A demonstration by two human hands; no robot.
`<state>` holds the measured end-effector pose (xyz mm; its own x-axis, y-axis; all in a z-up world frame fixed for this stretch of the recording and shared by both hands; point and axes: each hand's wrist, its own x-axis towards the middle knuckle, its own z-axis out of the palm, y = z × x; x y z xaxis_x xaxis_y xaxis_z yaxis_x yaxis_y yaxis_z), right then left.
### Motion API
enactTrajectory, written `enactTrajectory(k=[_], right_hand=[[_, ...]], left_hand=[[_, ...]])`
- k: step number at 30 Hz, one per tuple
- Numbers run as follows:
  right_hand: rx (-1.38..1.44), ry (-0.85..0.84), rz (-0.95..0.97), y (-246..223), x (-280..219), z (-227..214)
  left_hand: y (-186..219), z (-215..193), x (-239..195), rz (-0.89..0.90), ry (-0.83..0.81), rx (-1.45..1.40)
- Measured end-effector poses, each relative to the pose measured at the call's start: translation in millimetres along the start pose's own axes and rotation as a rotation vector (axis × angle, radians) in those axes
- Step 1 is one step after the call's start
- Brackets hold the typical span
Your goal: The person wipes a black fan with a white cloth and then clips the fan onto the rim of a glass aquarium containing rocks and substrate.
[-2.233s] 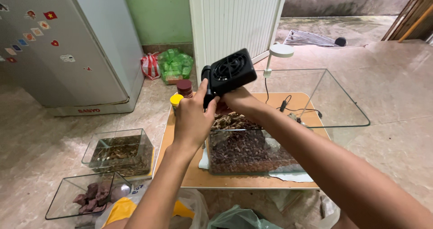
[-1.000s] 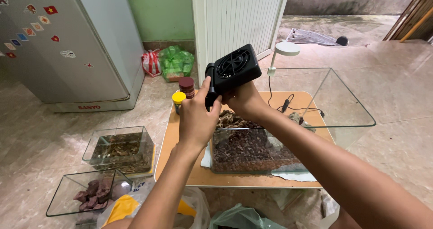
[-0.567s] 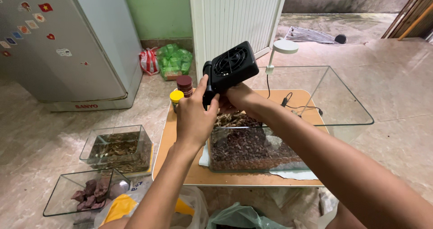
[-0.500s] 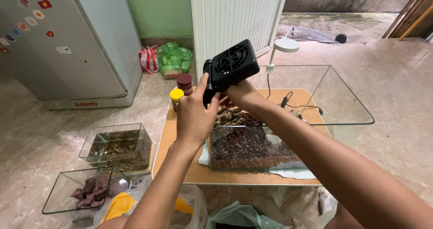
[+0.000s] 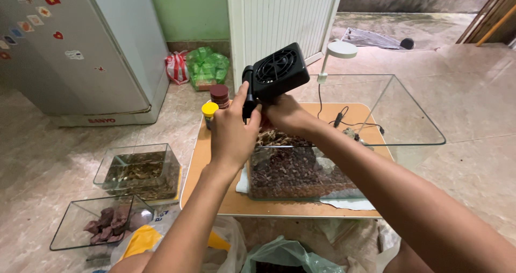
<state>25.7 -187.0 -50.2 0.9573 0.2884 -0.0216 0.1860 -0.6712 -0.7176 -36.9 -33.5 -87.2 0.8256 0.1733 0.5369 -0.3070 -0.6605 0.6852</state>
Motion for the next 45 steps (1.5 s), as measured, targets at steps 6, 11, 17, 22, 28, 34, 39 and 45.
enactTrajectory(k=[6,11,17,22,28,34,39,45], right_hand=[[-0.16,-0.078,-0.08,47.1,26.2,5.5],[-0.174,-0.073,-0.065,30.5,10.5,-2.8],[-0.253,-0.036,0.1,50.9,11.2,-11.3],[0.053,0.085,0.186,93.1,12.4,-63.2],[0.661,0.254,0.2,81.9,12.6,-84.1],[0.861,0.237,0.177,79.2,31.2,-81.8],[0.917,0.054,0.205,82.3,28.6,-86.8],[0.951,-0.031,0.228,87.1,31.4,-90.3]], left_hand=[[-12.0,5.0,18.5,0.011,-0.073,0.061],[-4.0,3.5,23.4,0.014,-0.117,0.124],[2.3,7.8,30.5,0.04,-0.152,0.292],[-25.2,42.6,46.8,0.084,-0.112,0.531],[-19.2,45.8,66.8,0.136,-0.141,0.714],[-19.5,38.9,76.2,0.079,-0.22,0.551],[-13.8,32.0,73.1,-0.023,-0.264,0.452],[0.4,19.3,70.8,-0.154,-0.262,0.37]])
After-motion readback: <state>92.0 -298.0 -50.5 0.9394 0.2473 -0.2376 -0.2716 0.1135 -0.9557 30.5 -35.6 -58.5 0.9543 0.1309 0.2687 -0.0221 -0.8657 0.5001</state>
